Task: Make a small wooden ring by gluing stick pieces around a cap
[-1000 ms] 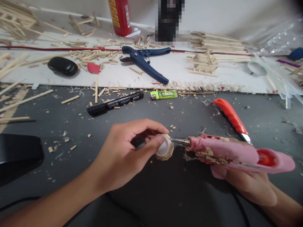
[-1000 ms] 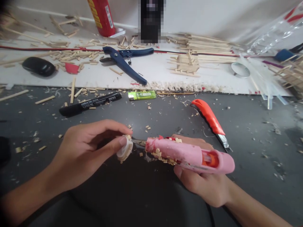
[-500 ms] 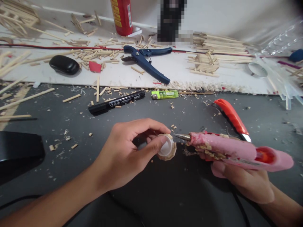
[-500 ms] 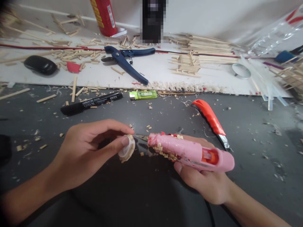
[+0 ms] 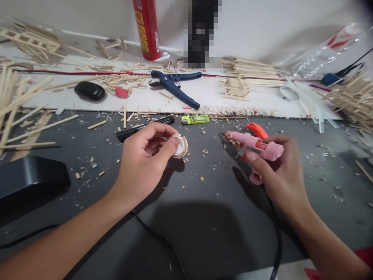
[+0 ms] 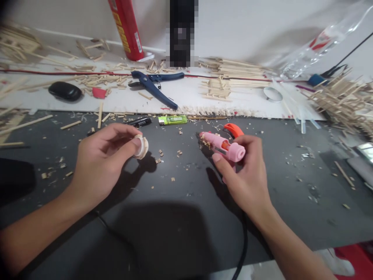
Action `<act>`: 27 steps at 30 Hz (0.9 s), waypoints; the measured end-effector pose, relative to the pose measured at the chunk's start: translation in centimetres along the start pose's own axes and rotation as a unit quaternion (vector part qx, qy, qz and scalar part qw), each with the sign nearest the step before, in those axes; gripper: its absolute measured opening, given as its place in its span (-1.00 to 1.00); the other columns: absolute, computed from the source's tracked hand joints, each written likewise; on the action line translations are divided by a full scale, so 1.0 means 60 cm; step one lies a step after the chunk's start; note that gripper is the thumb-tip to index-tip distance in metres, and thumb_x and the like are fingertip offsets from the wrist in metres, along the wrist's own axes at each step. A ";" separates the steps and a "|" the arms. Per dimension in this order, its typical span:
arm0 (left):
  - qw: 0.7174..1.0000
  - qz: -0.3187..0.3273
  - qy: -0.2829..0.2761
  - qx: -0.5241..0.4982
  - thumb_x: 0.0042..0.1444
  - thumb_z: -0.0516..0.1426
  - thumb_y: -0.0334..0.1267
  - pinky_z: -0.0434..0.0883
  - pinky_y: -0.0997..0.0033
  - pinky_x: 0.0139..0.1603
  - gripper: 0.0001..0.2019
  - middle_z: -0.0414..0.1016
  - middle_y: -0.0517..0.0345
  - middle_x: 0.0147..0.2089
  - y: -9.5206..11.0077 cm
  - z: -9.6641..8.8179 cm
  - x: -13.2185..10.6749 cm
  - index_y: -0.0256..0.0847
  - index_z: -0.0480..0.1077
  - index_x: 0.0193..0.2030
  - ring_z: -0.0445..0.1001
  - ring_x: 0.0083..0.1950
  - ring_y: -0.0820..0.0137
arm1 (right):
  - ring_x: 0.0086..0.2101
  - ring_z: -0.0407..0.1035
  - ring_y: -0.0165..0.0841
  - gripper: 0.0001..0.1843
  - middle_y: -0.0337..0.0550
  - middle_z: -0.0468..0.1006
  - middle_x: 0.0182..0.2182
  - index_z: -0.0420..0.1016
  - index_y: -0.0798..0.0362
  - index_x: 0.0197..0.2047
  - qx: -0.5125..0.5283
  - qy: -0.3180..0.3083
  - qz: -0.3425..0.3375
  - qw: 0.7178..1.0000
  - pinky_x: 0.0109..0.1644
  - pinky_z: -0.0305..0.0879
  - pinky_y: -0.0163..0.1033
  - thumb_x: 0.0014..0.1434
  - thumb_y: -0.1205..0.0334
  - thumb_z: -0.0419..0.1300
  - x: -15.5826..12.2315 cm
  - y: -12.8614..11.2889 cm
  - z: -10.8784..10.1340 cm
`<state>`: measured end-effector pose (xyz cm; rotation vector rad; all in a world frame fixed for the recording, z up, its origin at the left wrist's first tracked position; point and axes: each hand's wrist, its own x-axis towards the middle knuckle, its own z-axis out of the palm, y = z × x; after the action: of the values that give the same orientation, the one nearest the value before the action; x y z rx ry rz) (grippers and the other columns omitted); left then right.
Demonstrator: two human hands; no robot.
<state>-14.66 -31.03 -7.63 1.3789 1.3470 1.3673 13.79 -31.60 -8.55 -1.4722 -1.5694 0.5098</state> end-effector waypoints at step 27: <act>0.997 0.060 0.041 0.013 0.23 0.31 -0.26 0.41 0.44 -0.38 -0.95 0.64 0.23 -0.28 0.006 -0.010 0.004 -0.14 0.57 -0.18 0.52 -0.37 0.47 | -0.13 0.40 0.02 -0.75 0.10 0.62 -0.39 0.69 0.12 -0.33 -0.567 -0.235 -0.235 0.753 -0.01 0.10 0.05 0.15 0.56 0.20 0.102 -0.177 0.128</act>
<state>-15.22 -30.96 -7.17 1.4554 1.3580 1.5035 2.17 -25.98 -2.04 -1.6964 -2.8224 -0.5729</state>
